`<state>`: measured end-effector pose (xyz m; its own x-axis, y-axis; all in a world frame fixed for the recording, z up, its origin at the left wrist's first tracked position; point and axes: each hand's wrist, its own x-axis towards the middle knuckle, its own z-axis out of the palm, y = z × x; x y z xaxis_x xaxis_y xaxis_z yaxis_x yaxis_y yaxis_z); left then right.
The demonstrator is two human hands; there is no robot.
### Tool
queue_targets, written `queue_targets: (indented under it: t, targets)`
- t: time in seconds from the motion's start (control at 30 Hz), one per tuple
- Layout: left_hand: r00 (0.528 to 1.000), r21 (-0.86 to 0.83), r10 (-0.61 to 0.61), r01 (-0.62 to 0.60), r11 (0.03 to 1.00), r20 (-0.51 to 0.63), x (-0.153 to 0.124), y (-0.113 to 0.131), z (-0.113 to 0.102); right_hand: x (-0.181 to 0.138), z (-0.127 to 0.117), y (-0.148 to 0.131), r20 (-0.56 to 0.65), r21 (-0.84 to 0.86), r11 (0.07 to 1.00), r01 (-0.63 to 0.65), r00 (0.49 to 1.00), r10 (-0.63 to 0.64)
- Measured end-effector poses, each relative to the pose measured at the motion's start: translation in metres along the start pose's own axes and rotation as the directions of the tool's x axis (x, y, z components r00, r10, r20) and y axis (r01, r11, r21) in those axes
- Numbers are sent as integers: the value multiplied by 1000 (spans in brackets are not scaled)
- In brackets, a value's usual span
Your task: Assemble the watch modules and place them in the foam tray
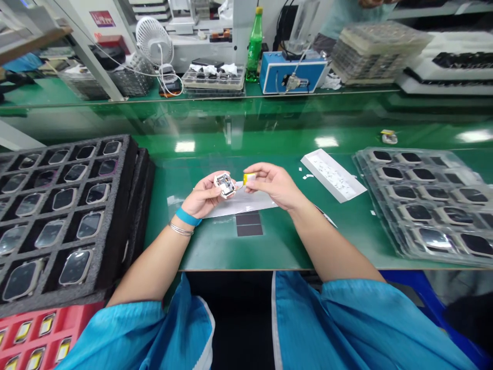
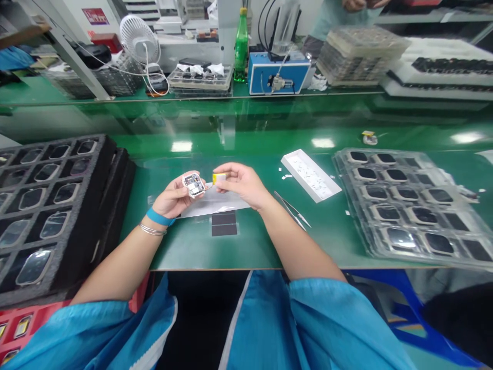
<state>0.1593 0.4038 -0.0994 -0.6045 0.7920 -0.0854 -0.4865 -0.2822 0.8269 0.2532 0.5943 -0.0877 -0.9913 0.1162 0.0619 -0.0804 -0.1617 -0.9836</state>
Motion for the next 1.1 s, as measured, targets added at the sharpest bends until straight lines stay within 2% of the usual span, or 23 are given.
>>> queue_targets:
  t: [0.07,0.13,0.3,0.43,0.53,1.0,1.1]
  targets:
    - [999,9,-41,40,999,35,0,-1,-2,-3,5,-2,-64,-58,986,159,985,-162]
    - [994,33,-92,90,995,66,-1,-3,-3,-6,12,-1,-72,-142,954,263,959,-274]
    - [974,77,-204,197,977,100,1,-7,-2,-11,24,5,-43,-376,849,372,908,-417]
    - [976,101,-216,214,972,9,3,-9,4,-8,22,13,-25,-566,743,356,894,-447]
    - [978,122,-201,206,971,-49,5,-9,7,-6,21,17,-8,-633,685,362,881,-473]
    - [970,221,-95,145,964,-225,7,-16,15,-5,25,22,37,-733,602,317,902,-430]
    - [970,220,-116,163,962,-212,6,-17,15,-4,25,25,51,-740,587,329,897,-438]
